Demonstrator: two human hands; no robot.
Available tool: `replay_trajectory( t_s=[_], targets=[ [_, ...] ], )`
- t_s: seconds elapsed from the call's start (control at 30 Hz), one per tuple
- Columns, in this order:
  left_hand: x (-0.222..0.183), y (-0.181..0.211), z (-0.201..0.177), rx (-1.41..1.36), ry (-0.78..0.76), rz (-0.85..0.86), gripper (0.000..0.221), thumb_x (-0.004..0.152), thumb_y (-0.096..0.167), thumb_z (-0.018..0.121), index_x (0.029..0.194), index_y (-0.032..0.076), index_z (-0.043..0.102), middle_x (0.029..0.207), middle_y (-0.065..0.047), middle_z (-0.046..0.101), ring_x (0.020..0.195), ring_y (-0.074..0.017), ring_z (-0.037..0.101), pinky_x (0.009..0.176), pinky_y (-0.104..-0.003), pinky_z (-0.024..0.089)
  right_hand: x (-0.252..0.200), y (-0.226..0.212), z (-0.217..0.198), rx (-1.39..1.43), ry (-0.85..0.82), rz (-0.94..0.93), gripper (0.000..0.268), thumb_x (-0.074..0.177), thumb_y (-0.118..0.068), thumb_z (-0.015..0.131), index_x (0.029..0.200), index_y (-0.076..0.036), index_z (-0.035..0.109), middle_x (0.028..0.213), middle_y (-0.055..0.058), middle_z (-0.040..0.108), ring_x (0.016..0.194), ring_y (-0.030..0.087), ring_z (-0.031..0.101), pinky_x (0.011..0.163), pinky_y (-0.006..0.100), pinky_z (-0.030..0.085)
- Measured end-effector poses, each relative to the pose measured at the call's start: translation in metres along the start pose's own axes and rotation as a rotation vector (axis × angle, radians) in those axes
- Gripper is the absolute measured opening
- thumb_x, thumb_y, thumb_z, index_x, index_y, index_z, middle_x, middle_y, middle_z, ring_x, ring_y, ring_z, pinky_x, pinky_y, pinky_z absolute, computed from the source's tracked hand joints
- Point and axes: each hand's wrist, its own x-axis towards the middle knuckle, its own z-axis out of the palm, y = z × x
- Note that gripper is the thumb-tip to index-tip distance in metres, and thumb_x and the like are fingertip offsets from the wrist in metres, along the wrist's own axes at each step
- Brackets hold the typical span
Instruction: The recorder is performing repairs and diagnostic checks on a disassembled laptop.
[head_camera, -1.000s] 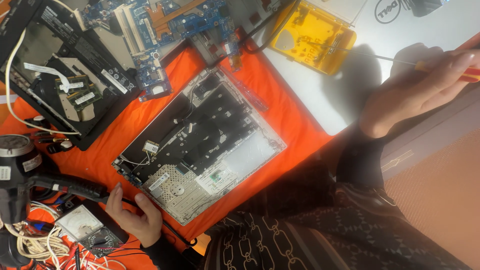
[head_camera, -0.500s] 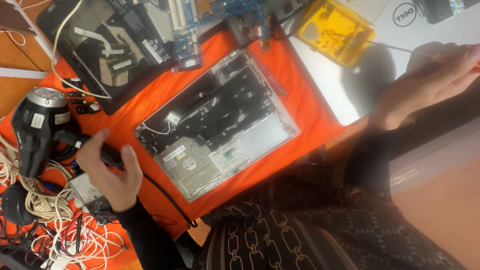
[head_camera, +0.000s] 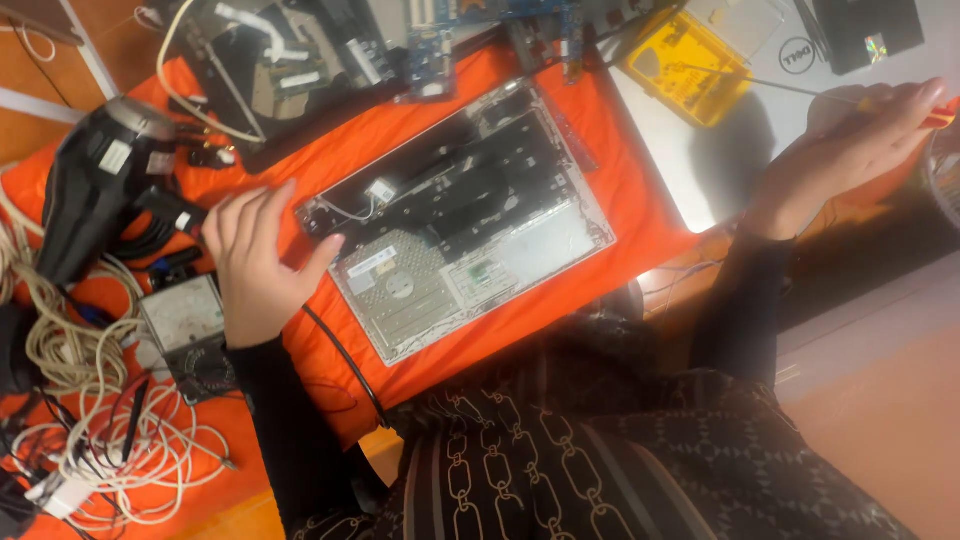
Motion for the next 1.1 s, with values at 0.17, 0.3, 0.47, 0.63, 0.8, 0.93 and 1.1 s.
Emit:
replay_trajectory(
  t_s=[0.17, 0.3, 0.47, 0.63, 0.8, 0.93, 1.1],
  targets=[
    [-0.006, -0.012, -0.002, 0.046, 0.003, 0.028, 0.069, 0.088, 0.043, 0.090, 0.136, 0.002, 0.063, 0.135, -0.014, 0.063, 0.138, -0.0302, 0.051, 0.129, -0.051, 0.026, -0.003, 0.003, 0.007, -0.288, -0.138, -0.221, 0.036, 0.114, -0.027, 0.059, 0.126, 0.005, 0.047, 0.115, 0.010, 0.051, 0.107, 0.024, 0.052, 0.092, 0.037, 0.047],
    [-0.012, -0.021, -0.004, 0.057, 0.013, 0.043, 0.074, 0.084, 0.049, 0.091, 0.136, 0.003, 0.065, 0.137, -0.013, 0.061, 0.141, -0.0309, 0.047, 0.128, -0.055, 0.021, -0.021, -0.019, 0.032, -0.805, -0.413, -0.654, 0.046, 0.111, -0.002, 0.062, 0.149, 0.000, 0.037, 0.135, 0.010, 0.053, 0.122, 0.024, 0.053, 0.108, 0.038, 0.051],
    [-0.015, -0.035, 0.006, 0.032, 0.046, 0.042, 0.074, 0.083, 0.052, 0.092, 0.133, 0.005, 0.067, 0.137, -0.012, 0.061, 0.142, -0.0323, 0.045, 0.128, -0.057, 0.018, -0.035, -0.028, 0.067, -0.834, -0.504, -0.624, 0.040, 0.109, -0.004, 0.063, 0.143, 0.000, 0.043, 0.134, 0.015, 0.052, 0.124, 0.027, 0.055, 0.104, 0.039, 0.056],
    [-0.025, -0.047, 0.011, 0.031, 0.069, 0.054, 0.071, 0.083, 0.056, 0.093, 0.129, 0.007, 0.068, 0.137, -0.012, 0.059, 0.142, -0.0342, 0.042, 0.125, -0.059, 0.013, -0.090, -0.059, 0.131, -0.708, -0.664, -0.371, 0.021, 0.114, -0.009, 0.056, 0.130, 0.001, 0.047, 0.127, 0.014, 0.058, 0.111, 0.022, 0.061, 0.094, 0.036, 0.058],
    [-0.029, -0.046, 0.005, -0.097, 0.036, 0.037, 0.062, 0.080, 0.052, 0.094, 0.124, 0.015, 0.070, 0.142, -0.009, 0.057, 0.151, -0.0334, 0.034, 0.129, -0.064, 0.006, -0.106, -0.019, 0.146, -0.186, -0.856, -0.253, 0.010, 0.118, -0.003, 0.052, 0.126, 0.003, 0.049, 0.119, 0.010, 0.056, 0.098, 0.022, 0.062, 0.091, 0.034, 0.056],
    [-0.031, -0.051, 0.007, -0.111, 0.032, 0.014, 0.064, 0.078, 0.053, 0.095, 0.125, 0.017, 0.070, 0.147, -0.011, 0.053, 0.153, -0.0376, 0.025, 0.126, -0.067, 0.002, -0.147, -0.067, 0.197, 0.052, -0.826, 0.057, 0.015, 0.116, -0.015, 0.056, 0.116, -0.001, 0.050, 0.109, 0.006, 0.053, 0.088, 0.018, 0.055, 0.081, 0.031, 0.051],
    [-0.032, -0.055, 0.012, -0.100, 0.028, 0.013, 0.066, 0.075, 0.053, 0.096, 0.125, 0.017, 0.072, 0.152, -0.010, 0.049, 0.153, -0.0442, 0.014, 0.123, -0.072, 0.001, -0.189, -0.075, 0.220, 0.371, -0.750, 0.744, 0.029, 0.117, -0.031, 0.058, 0.103, -0.008, 0.049, 0.090, 0.003, 0.047, 0.076, 0.014, 0.047, 0.068, 0.029, 0.039]
  ],
)
